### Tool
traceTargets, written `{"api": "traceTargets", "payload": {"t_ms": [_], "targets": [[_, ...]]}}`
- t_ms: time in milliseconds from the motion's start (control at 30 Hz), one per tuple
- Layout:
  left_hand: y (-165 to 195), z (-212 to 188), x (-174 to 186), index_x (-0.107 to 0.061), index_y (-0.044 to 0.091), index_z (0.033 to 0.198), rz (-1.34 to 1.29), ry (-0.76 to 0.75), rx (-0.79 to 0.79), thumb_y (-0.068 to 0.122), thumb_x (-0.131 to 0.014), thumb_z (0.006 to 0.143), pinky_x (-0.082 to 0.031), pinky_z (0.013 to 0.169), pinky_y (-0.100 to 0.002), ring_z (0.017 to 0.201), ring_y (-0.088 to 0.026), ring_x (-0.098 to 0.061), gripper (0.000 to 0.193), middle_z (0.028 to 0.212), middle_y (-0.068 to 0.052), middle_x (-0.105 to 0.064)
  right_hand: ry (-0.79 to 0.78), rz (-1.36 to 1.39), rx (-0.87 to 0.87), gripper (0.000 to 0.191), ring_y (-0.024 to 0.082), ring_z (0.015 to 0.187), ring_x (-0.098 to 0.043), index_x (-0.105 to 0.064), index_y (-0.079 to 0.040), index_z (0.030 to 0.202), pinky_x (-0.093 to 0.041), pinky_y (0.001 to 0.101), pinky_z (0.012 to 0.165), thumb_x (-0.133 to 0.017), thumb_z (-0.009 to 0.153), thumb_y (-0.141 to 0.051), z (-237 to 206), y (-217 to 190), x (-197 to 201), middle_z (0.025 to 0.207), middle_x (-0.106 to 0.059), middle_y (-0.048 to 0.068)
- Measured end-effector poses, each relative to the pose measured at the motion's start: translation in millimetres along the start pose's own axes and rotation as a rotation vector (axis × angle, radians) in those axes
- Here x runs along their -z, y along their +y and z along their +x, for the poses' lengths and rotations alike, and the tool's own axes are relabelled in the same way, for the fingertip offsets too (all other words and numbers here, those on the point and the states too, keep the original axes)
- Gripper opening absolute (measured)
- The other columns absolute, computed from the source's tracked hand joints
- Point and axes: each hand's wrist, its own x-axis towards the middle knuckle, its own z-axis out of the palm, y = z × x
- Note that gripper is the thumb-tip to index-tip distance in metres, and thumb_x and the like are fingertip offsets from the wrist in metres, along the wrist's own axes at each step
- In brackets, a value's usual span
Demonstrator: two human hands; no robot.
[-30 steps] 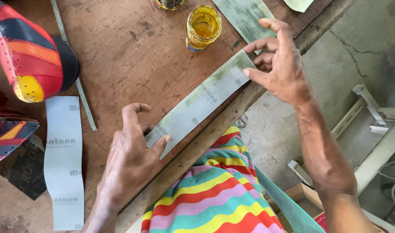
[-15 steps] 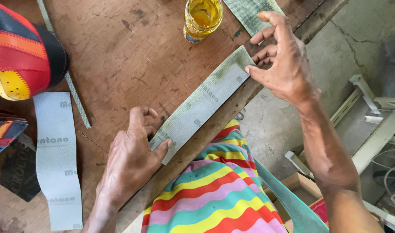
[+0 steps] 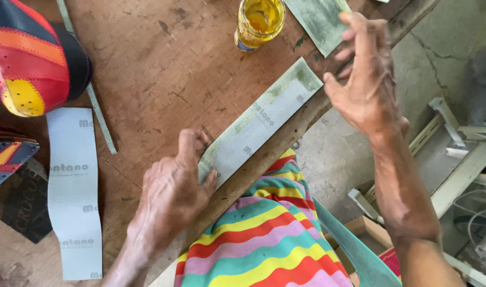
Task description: The person applies a yellow adhesive from a small jar onto several rectangular strips of fabric using their finger. They spread the glue evenly across the surface of each strip, flip them over, and place them on the table. The person repeats this process for multiple strips.
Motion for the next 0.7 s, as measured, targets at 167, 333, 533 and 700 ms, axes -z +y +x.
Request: {"api": "traceTargets", "payload": {"t_ms": [167,333,533,700], "targets": [[-1,3,5,-0.049,0.013,0.117,0.021,0.009,-0.123,0.015,-0.075,0.078,-0.049,0.071,-0.056,0.088,-0.045,-0.066,0.047,0.093,-0.019,-0.07,0.044,-0.147,0.213,0.071,0.029,0.131,-0.047,-0.055,-0.008,0.144,-0.055,0.0367,0.092,-0.094,0.085,-0.006,12,-46,39,0.144,-0.04,0.016],[-5,7,6,-0.054,0.015,0.118,0.012,0.03,-0.226,0.012,-0.075,0.075,-0.051,0.075,-0.052,0.097,-0.04,-0.065,0.048,0.097,-0.016,-0.068,-0.147,-0.257,0.42,0.066,0.04,0.134,-0.036,-0.071,-0.013,0.129,-0.041,0.0526,0.109,-0.093,0.067,-0.018,52,-79,56,0.148,-0.038,0.017],[-18,12,8,-0.051,0.008,0.115,-0.061,0.097,-0.342,0.01,-0.077,0.071,-0.052,0.072,-0.051,0.095,-0.043,-0.065,0.052,0.099,-0.018,-0.067,-0.356,-0.353,0.446,0.051,0.042,0.138,-0.032,-0.077,-0.01,0.115,-0.031,0.051,0.118,-0.088,0.074,-0.037,101,-81,24,0.154,-0.032,0.019],[-21,15,12,-0.048,0.01,0.112,-0.067,0.015,-0.268,0.014,-0.079,0.072,-0.05,0.072,-0.052,0.093,-0.042,-0.065,0.051,0.094,-0.017,-0.067,-0.498,-0.552,0.385,0.026,0.038,0.14,-0.029,-0.078,-0.007,0.093,-0.029,0.0503,0.117,-0.082,0.079,-0.029,118,-78,-4,0.151,-0.03,0.015]]}}
